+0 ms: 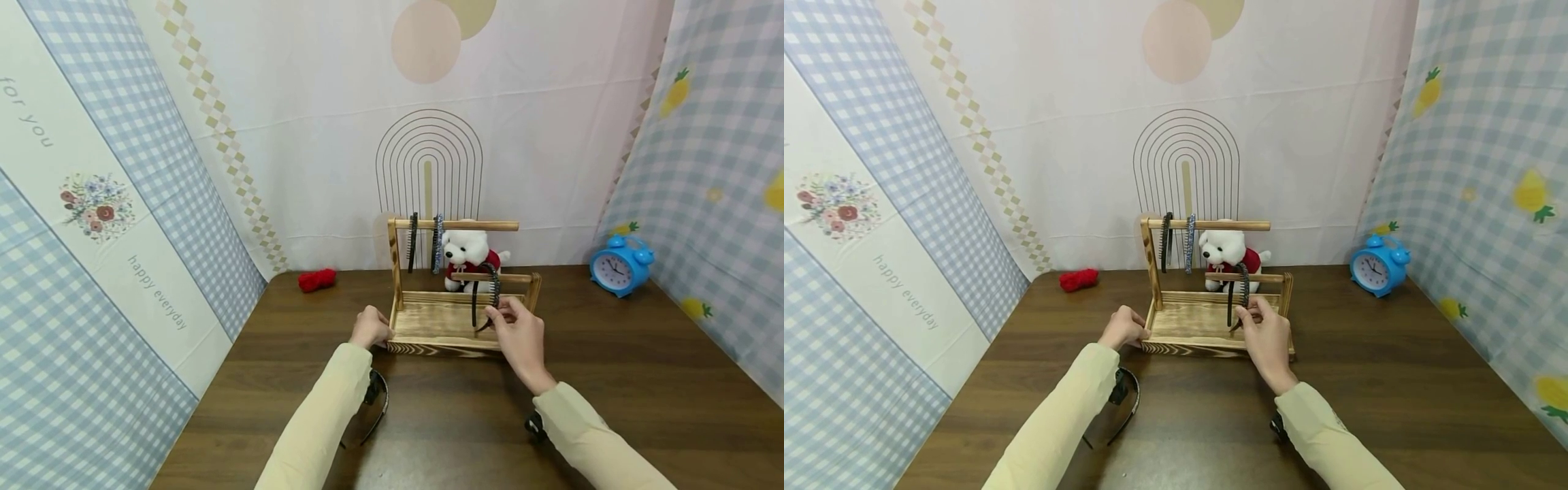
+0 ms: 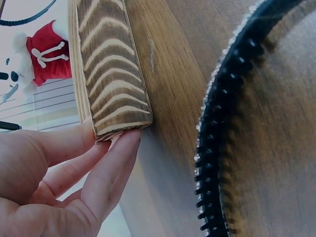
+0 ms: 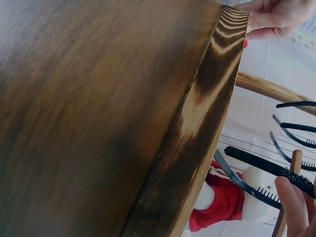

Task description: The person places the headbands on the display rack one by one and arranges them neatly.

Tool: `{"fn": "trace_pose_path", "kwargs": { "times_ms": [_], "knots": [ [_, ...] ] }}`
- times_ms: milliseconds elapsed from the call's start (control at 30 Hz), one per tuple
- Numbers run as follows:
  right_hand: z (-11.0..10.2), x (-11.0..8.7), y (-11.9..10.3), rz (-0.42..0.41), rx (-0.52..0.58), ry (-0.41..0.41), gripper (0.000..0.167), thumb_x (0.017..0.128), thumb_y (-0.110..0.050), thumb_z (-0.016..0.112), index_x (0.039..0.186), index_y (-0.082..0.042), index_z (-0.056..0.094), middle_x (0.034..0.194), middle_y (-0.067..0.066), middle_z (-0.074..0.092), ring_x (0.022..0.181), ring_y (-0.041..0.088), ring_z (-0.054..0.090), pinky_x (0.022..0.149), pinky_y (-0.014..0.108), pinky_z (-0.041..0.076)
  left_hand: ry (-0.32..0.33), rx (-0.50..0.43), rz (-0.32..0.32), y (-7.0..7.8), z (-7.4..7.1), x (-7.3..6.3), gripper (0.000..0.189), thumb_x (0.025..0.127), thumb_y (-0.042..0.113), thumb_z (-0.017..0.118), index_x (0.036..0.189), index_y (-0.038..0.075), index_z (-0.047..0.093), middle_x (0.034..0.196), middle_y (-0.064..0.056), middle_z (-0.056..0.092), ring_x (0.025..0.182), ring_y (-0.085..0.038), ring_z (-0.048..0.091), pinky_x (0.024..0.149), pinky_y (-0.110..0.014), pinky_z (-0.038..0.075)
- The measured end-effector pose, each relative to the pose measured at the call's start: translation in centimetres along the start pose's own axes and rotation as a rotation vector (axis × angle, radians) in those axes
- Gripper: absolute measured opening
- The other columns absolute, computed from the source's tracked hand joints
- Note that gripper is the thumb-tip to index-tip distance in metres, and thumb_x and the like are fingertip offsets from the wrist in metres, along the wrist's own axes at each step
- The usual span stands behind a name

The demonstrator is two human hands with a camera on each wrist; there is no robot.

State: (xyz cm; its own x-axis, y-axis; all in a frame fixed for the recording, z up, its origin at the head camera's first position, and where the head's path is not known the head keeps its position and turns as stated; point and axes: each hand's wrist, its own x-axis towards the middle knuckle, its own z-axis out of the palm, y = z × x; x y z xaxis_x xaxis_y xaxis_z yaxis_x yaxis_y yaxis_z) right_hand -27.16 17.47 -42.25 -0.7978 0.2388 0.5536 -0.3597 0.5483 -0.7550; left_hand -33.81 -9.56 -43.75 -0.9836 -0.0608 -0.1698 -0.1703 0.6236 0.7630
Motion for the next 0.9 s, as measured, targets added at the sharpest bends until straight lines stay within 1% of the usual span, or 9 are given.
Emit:
{"fn": "trace_pose_path", "kwargs": {
  "times_ms": [67,267,300,367,467,533,600,733,900],
  "knots": [
    [-0.1,0.0,0.2,0.004,-0.01,0.009,0.018,0.089,-0.014,0.073,0.1,0.0,0.069,0.084,0.012,0.075,0.068,0.023,0.072,0.054,0.006,0.05,0.0,-0.003,0.001,0.0,0.0,0.0,0.023,0.077,-0.001,0.078,0.098,-0.009,0.071,0.099,-0.027,0.067,0.058,-0.028,0.071,0.056,-0.033,0.062],
    [-0.4,0.2,0.9,0.002,-0.027,0.038,0.016,0.088,-0.012,0.074,0.096,0.001,0.067,0.083,0.015,0.075,0.068,0.026,0.072,0.054,0.003,0.047,0.0,-0.01,0.004,0.2,0.0,0.0,0.023,0.077,-0.002,0.078,0.098,-0.009,0.071,0.098,-0.027,0.066,0.058,-0.028,0.071,0.054,-0.032,0.062],
    [-0.4,0.3,1.0,0.0,-0.036,0.044,0.016,0.088,-0.012,0.074,0.094,0.001,0.067,0.083,0.015,0.075,0.067,0.023,0.072,0.054,0.003,0.046,0.001,-0.011,0.002,0.2,0.0,0.0,0.023,0.077,-0.002,0.078,0.098,-0.009,0.071,0.098,-0.027,0.066,0.058,-0.028,0.071,0.054,-0.032,0.062],
    [-0.6,0.3,1.2,-0.007,-0.054,0.059,0.015,0.087,-0.012,0.075,0.092,0.0,0.067,0.082,0.014,0.075,0.064,0.013,0.069,0.053,0.003,0.045,0.0,-0.01,0.0,0.2,0.0,0.0,0.023,0.077,-0.002,0.078,0.097,-0.009,0.071,0.098,-0.027,0.066,0.058,-0.028,0.071,0.054,-0.032,0.062],
    [-0.8,0.4,1.5,-0.013,-0.076,0.072,0.014,0.087,-0.014,0.075,0.09,-0.002,0.068,0.081,0.011,0.075,0.062,-0.003,0.062,0.052,0.004,0.044,0.0,-0.007,-0.007,0.3,-0.1,0.0,0.022,0.077,-0.002,0.078,0.097,-0.009,0.071,0.099,-0.027,0.066,0.058,-0.027,0.071,0.055,-0.033,0.062],
    [-0.9,0.5,1.6,-0.017,-0.08,0.079,0.014,0.087,-0.014,0.075,0.091,-0.003,0.068,0.081,0.011,0.075,0.061,-0.008,0.059,0.051,0.005,0.044,-0.001,-0.003,-0.004,0.3,-0.1,0.0,0.022,0.077,-0.002,0.078,0.097,-0.009,0.071,0.099,-0.027,0.066,0.058,-0.027,0.071,0.056,-0.033,0.062],
    [-1.1,0.6,1.8,-0.017,-0.088,0.085,0.014,0.088,-0.015,0.075,0.092,-0.003,0.069,0.081,0.011,0.075,0.061,-0.007,0.059,0.051,0.006,0.044,-0.001,0.0,-0.007,0.2,-0.1,0.0,0.022,0.077,-0.002,0.078,0.097,-0.009,0.071,0.099,-0.027,0.067,0.058,-0.027,0.071,0.056,-0.033,0.062],
    [-1.4,0.6,2.3,-0.012,-0.105,0.101,0.016,0.089,-0.016,0.074,0.095,-0.002,0.069,0.082,0.011,0.075,0.061,-0.001,0.063,0.051,0.006,0.044,0.0,0.001,-0.01,0.2,-0.1,-0.1,0.021,0.077,-0.002,0.078,0.097,-0.008,0.072,0.1,-0.027,0.067,0.057,-0.026,0.071,0.056,-0.032,0.062],
    [-1.9,0.5,2.9,0.019,-0.127,0.113,0.017,0.089,-0.017,0.073,0.095,-0.002,0.068,0.084,0.012,0.075,0.061,-0.004,0.061,0.051,0.005,0.042,0.005,0.0,-0.01,0.1,0.1,-0.1,0.022,0.077,-0.002,0.078,0.096,-0.008,0.072,0.101,-0.029,0.066,0.057,-0.026,0.071,0.055,-0.032,0.062]
  ]
}}
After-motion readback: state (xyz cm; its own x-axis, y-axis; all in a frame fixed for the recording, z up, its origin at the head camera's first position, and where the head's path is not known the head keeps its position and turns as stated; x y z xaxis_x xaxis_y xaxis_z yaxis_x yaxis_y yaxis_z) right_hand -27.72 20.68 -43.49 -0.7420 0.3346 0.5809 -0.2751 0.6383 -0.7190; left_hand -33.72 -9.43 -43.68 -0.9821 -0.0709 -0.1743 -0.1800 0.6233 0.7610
